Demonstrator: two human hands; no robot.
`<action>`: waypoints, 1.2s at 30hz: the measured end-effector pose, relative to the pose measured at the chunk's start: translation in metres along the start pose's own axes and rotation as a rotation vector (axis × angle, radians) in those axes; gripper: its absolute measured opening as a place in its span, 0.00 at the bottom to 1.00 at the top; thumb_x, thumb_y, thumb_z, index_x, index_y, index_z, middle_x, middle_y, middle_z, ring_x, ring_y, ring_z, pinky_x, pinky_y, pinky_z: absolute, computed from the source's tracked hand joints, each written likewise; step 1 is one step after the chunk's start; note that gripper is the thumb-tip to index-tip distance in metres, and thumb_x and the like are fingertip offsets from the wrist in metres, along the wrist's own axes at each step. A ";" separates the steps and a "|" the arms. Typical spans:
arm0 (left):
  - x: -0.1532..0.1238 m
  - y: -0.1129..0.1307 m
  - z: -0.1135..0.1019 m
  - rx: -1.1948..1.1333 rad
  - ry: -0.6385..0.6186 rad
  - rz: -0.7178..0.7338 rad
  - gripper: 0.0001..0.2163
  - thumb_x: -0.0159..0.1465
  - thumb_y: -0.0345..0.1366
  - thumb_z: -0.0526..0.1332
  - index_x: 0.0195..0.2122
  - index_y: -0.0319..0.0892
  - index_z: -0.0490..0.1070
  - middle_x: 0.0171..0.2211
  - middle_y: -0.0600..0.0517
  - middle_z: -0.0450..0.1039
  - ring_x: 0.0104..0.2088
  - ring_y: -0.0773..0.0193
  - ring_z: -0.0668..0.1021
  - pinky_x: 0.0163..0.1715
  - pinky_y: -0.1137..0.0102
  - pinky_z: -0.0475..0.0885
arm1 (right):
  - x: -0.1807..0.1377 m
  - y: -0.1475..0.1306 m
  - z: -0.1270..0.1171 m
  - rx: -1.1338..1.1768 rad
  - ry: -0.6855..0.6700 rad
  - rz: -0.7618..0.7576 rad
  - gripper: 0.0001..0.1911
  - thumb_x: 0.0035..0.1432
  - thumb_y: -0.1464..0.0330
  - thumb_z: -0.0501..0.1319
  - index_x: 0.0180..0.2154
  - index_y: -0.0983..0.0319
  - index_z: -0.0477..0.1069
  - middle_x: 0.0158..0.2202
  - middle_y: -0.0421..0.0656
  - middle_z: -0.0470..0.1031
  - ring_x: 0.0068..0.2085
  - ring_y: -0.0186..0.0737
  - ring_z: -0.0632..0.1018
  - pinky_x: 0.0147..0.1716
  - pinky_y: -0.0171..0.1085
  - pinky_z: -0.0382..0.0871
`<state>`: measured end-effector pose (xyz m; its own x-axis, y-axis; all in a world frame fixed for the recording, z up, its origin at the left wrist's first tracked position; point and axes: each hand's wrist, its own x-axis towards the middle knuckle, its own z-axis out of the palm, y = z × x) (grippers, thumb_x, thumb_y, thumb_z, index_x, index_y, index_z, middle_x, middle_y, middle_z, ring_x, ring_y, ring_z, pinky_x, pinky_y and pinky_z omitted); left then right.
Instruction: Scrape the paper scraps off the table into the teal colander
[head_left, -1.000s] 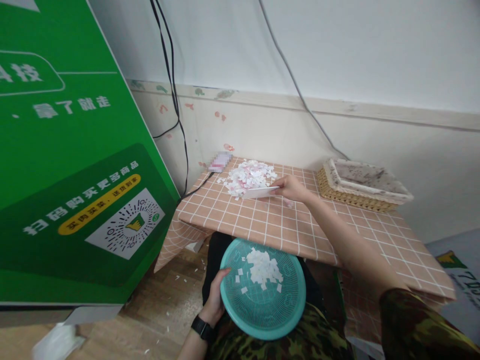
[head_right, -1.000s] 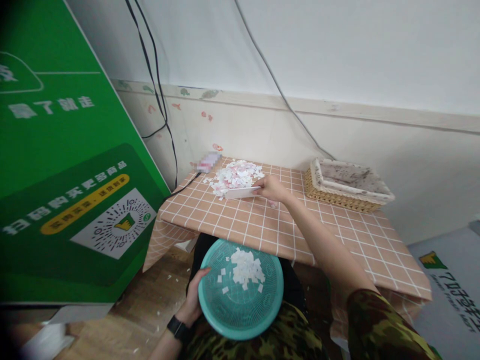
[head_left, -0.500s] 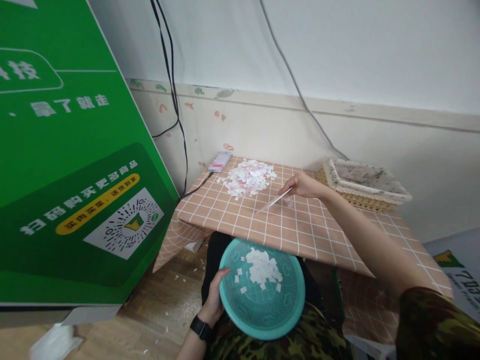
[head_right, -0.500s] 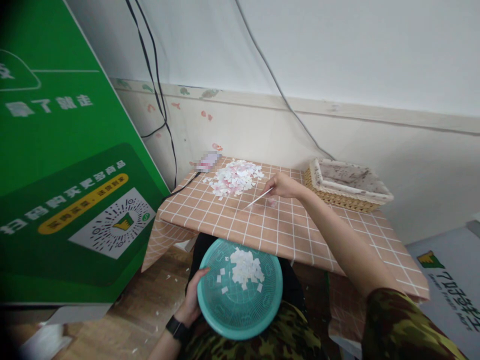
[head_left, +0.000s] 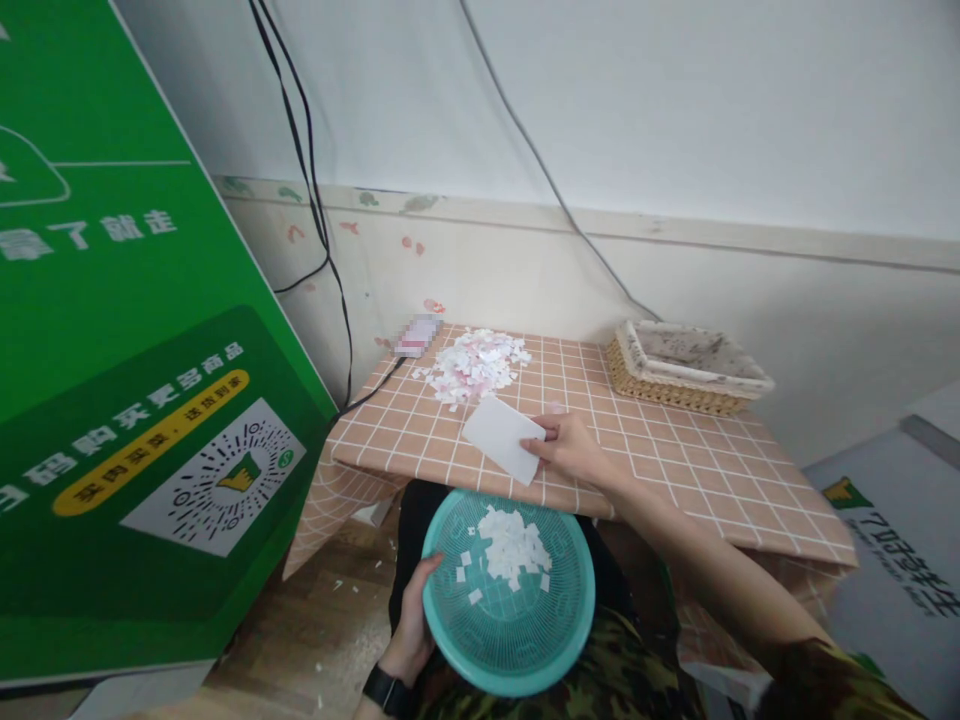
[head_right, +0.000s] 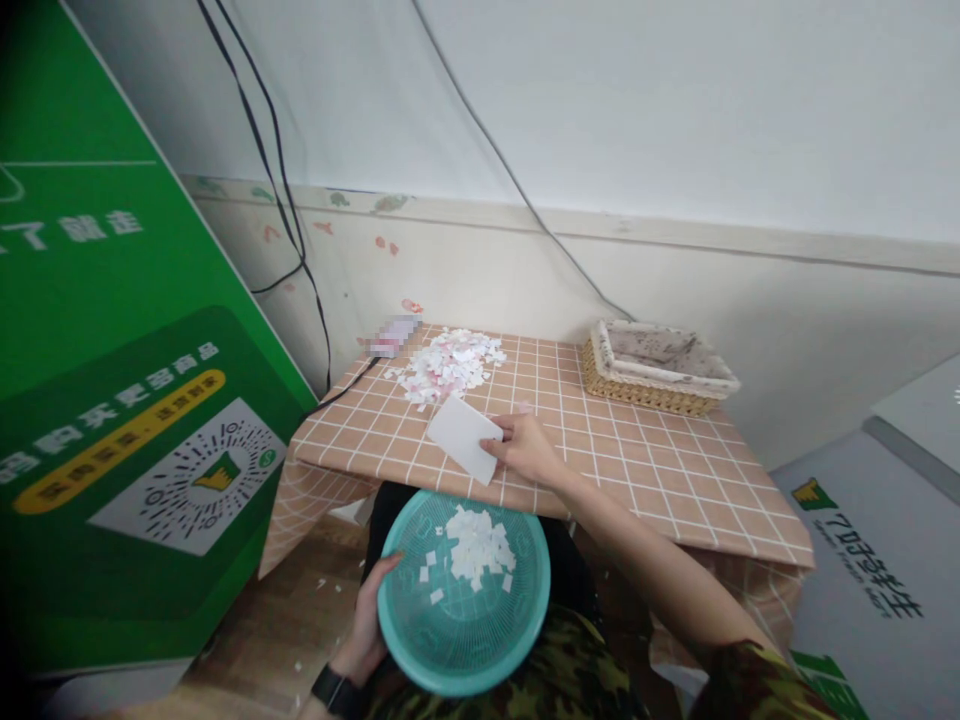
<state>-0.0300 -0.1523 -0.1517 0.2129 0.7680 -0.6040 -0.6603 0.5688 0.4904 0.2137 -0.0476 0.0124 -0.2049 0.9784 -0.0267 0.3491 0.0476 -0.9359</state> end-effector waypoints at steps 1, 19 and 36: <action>0.001 0.000 -0.001 0.002 0.011 0.001 0.11 0.52 0.38 0.64 0.32 0.35 0.75 0.28 0.46 0.79 0.28 0.56 0.79 0.36 0.61 0.72 | 0.001 0.004 -0.005 0.008 0.042 0.039 0.15 0.49 0.64 0.62 0.40 0.63 0.74 0.31 0.45 0.77 0.28 0.38 0.77 0.22 0.34 0.71; -0.002 0.000 0.006 0.012 0.031 0.001 0.10 0.53 0.37 0.63 0.32 0.35 0.76 0.27 0.46 0.79 0.27 0.57 0.79 0.35 0.62 0.73 | 0.040 0.032 -0.104 -0.218 0.380 -0.037 0.21 0.51 0.61 0.60 0.46 0.65 0.71 0.34 0.46 0.77 0.31 0.41 0.77 0.26 0.35 0.72; 0.005 -0.003 0.001 0.005 0.027 -0.013 0.12 0.53 0.38 0.63 0.33 0.35 0.76 0.30 0.45 0.79 0.30 0.55 0.79 0.39 0.60 0.72 | 0.085 0.015 -0.100 -0.888 0.395 -0.199 0.13 0.57 0.67 0.53 0.39 0.63 0.73 0.33 0.47 0.77 0.33 0.42 0.74 0.31 0.33 0.59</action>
<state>-0.0269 -0.1499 -0.1556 0.2021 0.7524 -0.6269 -0.6541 0.5802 0.4854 0.2927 0.0560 0.0310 -0.0711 0.9255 0.3721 0.9331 0.1936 -0.3032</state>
